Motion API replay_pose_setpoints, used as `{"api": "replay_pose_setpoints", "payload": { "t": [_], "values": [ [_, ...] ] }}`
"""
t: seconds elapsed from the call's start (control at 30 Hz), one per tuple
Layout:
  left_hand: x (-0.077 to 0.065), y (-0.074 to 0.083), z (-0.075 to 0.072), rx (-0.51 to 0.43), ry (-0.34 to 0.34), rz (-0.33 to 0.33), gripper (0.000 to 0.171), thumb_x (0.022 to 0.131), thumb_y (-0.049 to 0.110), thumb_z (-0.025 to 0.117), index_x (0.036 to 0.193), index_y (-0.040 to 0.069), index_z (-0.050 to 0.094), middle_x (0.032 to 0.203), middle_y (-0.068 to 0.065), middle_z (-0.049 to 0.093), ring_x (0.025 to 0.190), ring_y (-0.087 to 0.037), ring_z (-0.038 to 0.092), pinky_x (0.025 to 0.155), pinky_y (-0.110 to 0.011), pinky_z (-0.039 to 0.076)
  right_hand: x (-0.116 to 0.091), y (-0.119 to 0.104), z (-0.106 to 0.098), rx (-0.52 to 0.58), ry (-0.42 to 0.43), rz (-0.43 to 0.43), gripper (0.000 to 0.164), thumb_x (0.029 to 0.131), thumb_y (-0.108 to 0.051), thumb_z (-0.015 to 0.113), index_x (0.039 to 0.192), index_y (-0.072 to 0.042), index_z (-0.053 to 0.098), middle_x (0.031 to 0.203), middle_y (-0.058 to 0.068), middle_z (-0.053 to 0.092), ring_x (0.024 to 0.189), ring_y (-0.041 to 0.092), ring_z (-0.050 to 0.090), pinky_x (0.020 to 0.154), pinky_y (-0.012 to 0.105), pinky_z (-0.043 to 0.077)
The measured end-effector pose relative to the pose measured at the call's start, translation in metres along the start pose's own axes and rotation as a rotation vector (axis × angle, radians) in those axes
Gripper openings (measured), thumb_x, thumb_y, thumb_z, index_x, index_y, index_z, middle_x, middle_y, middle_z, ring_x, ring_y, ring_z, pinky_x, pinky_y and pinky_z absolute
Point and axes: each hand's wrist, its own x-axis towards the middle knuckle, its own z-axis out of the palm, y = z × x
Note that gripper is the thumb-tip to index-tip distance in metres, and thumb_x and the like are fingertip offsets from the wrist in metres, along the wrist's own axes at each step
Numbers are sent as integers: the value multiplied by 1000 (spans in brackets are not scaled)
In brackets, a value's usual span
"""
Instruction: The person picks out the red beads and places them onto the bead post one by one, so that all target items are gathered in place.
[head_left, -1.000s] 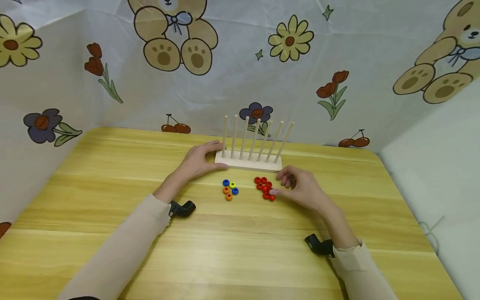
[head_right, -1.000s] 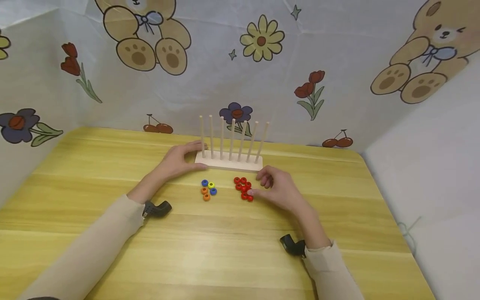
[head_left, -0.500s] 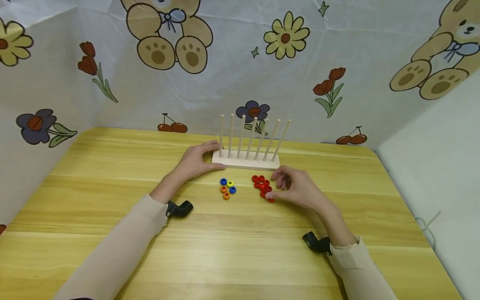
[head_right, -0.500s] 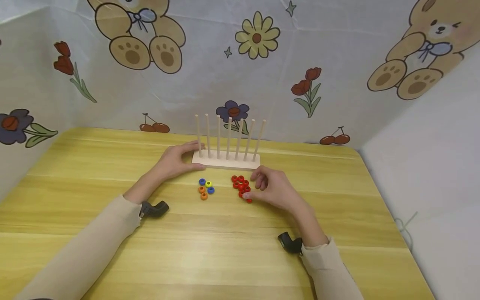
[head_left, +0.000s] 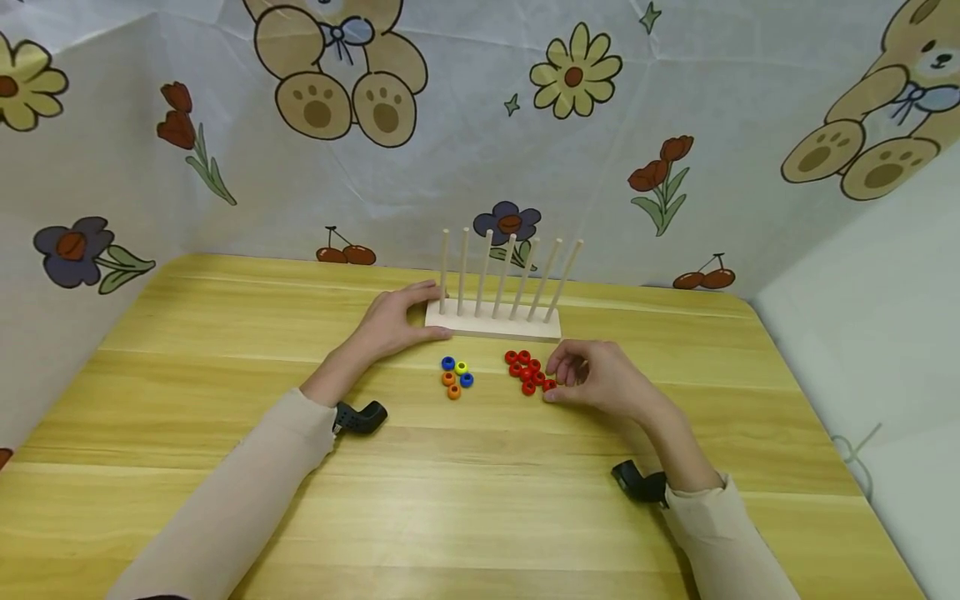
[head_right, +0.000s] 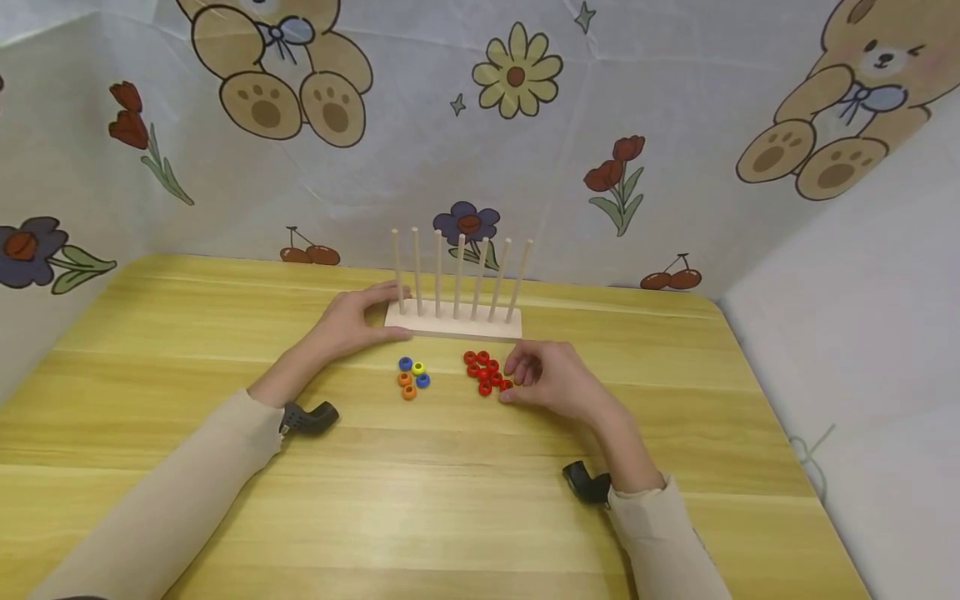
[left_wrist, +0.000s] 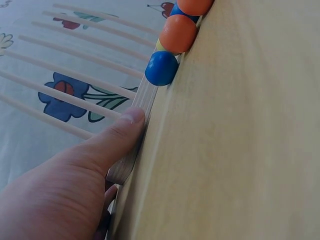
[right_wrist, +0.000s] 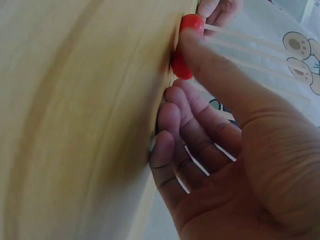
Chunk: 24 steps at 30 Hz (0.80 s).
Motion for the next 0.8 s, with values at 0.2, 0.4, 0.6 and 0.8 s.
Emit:
{"api": "replay_pose_setpoints", "payload": {
  "t": [0.2, 0.4, 0.6, 0.8],
  "values": [
    [0, 1, 0, -1, -4, -7, 75, 85, 50, 87, 150, 22, 62, 166, -3, 46, 154, -36, 39, 128, -61, 25, 1, 1, 1, 7, 9, -2, 18, 86, -22, 90, 95, -18, 76, 82, -5, 69, 77, 16, 63, 67, 24, 54],
    [0, 1, 0, -6, -5, -16, 76, 85, 50, 87, 151, 22, 61, 166, -3, 45, 155, -36, 38, 128, -61, 24, 0, 2, 0, 4, 74, 4, 12, 89, -21, 87, 95, -20, 76, 85, -6, 72, 80, 15, 66, 71, 26, 57],
    [0, 1, 1, 0, -12, -17, 77, 85, 50, 87, 151, 22, 60, 166, -2, 45, 155, -36, 38, 129, -61, 23, -1, 5, -4, -4, 186, 28, 12, 93, -17, 82, 104, -15, 78, 93, -2, 77, 85, 13, 72, 77, 26, 61],
    [1, 0, 0, 3, -8, -13, 78, 84, 49, 88, 151, 21, 60, 166, -4, 46, 155, -37, 38, 128, -60, 25, -1, 6, -9, 12, 291, 1, 16, 95, -12, 80, 110, -8, 80, 99, 5, 80, 87, 19, 76, 78, 29, 64]
  ]
}}
